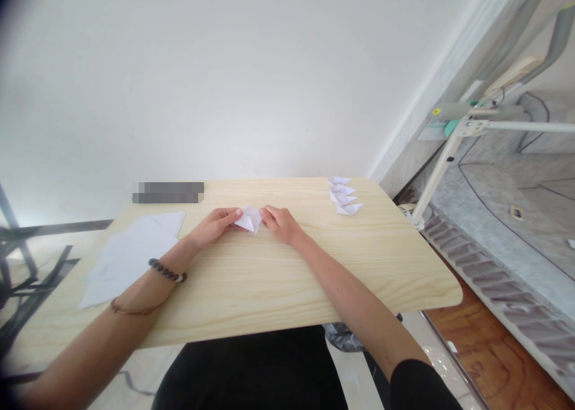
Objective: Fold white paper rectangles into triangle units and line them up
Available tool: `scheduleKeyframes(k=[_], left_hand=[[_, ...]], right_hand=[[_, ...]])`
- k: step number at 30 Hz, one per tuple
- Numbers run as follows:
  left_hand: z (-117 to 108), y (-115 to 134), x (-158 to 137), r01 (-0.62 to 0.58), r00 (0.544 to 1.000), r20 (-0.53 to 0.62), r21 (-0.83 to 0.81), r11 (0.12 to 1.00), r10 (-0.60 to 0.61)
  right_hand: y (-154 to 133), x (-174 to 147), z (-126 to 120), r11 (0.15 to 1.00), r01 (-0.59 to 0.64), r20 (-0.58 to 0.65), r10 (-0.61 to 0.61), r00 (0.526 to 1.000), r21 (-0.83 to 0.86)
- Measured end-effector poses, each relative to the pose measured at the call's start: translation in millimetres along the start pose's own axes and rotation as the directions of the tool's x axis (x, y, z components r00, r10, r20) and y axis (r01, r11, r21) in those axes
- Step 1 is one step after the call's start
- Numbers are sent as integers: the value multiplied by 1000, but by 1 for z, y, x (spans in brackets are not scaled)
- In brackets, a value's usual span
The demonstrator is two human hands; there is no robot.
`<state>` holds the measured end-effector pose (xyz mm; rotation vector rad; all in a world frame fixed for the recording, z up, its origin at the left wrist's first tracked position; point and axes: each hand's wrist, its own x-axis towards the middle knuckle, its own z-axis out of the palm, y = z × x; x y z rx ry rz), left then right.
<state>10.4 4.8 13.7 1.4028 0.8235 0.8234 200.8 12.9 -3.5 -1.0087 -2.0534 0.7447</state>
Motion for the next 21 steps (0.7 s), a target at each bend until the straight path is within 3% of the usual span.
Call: scheduleKeyframes(k=[4, 21], left_hand=[[-1, 2, -1, 17, 998, 61, 47, 999, -20], [-1, -6, 2, -1, 999, -50, 72, 997, 5]], right_hand=[[1, 0, 0, 1000, -13, 3, 13, 1000, 4], [4, 2, 1, 998, 7, -25, -8, 1000, -62]])
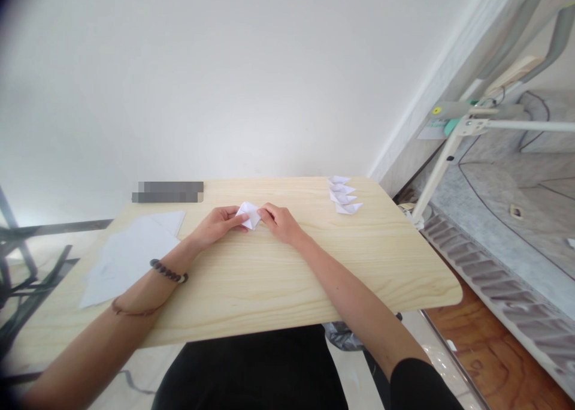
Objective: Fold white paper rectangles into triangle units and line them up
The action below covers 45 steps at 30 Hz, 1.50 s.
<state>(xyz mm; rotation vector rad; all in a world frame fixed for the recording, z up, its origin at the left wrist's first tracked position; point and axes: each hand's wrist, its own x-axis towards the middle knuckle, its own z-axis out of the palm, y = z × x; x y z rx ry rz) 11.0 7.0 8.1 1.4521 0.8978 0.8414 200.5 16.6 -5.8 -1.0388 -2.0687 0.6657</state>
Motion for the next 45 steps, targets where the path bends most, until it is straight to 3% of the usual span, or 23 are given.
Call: scheduleKeyframes(k=[6, 12, 22, 27, 38, 45], left_hand=[[-1, -4, 1, 22, 1000, -17, 148, 989, -20], [0, -5, 1, 20, 998, -64, 184, 983, -8], [1, -2, 1, 58, 997, -60, 134, 989, -50], [3, -1, 1, 21, 995, -102, 83, 996, -12], [-1, -2, 2, 1, 994, -107, 104, 995, 10], [1, 0, 1, 72, 992, -101, -64, 995, -78]], right_hand=[[0, 0, 0, 1000, 7, -10, -7, 1000, -9], [0, 0, 1, 1000, 18, 8, -18, 1000, -5], [-2, -1, -1, 1000, 9, 7, -9, 1000, 17], [-2, -2, -1, 998, -13, -22, 14, 1000, 55], [-3, -2, -2, 998, -1, 50, -2, 999, 68], [-3, -1, -2, 998, -3, 7, 2, 1000, 66]])
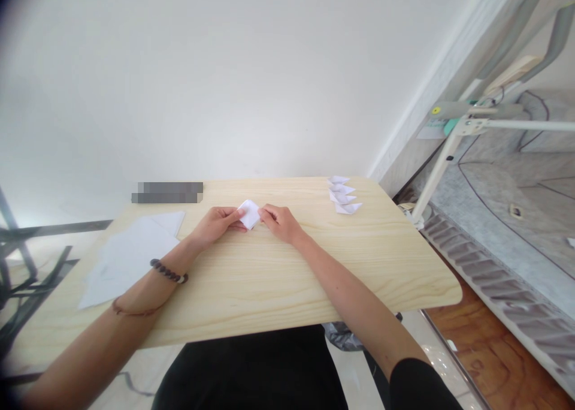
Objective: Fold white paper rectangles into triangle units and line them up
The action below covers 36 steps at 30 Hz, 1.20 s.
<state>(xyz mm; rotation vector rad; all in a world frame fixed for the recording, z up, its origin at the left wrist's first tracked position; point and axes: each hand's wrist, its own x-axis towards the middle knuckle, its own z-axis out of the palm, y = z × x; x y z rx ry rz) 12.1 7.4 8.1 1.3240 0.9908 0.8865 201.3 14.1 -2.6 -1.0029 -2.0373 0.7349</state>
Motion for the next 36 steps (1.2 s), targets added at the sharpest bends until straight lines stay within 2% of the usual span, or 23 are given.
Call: scheduleKeyframes(k=[4, 10, 20, 28, 36], left_hand=[[1, 0, 0, -20, 1000, 0, -43, 999, 20], [0, 0, 0, -25, 1000, -12, 21, 999, 25], [1, 1, -1, -69, 995, 72, 107, 992, 62], [1, 0, -2, -37, 999, 41, 212, 977, 29], [0, -1, -2, -55, 996, 79, 205, 977, 39]], right_hand=[[0, 0, 0, 1000, -5, 11, 5, 1000, 5], [0, 0, -1, 999, -14, 37, 13, 999, 39], [2, 0, 0, 1000, 9, 22, -10, 1000, 16], [-1, 0, -1, 999, -5, 7, 5, 1000, 36], [-1, -1, 0, 1000, 20, 19, -20, 1000, 3]])
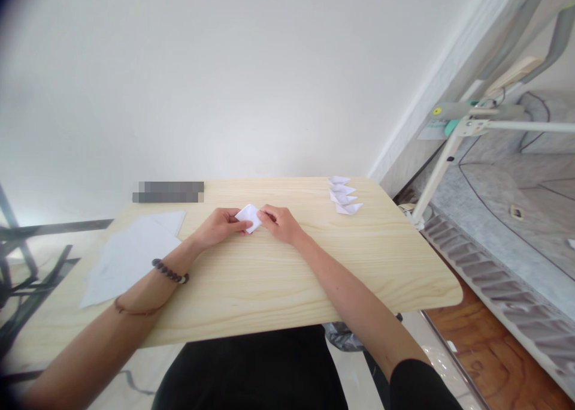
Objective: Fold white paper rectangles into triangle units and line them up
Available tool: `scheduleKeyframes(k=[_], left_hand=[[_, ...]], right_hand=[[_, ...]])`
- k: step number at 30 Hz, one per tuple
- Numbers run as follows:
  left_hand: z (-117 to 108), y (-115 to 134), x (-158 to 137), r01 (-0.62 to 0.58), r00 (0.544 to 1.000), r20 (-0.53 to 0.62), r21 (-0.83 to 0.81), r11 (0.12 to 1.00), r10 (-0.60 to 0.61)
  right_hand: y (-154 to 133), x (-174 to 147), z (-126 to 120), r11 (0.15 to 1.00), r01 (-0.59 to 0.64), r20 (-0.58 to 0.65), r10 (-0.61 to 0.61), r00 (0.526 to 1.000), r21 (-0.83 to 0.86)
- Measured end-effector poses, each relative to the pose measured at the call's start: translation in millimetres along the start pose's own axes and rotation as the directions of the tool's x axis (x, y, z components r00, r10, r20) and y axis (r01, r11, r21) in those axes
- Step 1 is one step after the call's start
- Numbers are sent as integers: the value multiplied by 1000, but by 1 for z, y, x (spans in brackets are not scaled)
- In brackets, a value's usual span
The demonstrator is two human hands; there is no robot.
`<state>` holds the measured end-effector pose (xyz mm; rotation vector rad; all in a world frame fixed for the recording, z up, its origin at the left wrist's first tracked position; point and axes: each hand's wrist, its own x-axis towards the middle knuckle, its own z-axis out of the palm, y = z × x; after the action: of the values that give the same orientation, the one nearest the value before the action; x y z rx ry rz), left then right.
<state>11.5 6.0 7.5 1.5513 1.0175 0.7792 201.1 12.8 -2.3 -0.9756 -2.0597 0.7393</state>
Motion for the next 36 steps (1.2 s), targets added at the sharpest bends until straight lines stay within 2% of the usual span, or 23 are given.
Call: scheduleKeyframes(k=[13, 30, 36], left_hand=[[-1, -6, 2, -4, 1000, 4, 8, 1000, 4], [0, 0, 0, -3, 1000, 24, -6, 1000, 3], [-1, 0, 0, -20, 999, 32, 3, 1000, 20]], right_hand=[[2, 0, 0, 999, -35, -23, 35, 999, -6], [5, 0, 2, 999, -21, -26, 20, 999, -30], [5, 1, 3, 997, 21, -10, -22, 1000, -75]])
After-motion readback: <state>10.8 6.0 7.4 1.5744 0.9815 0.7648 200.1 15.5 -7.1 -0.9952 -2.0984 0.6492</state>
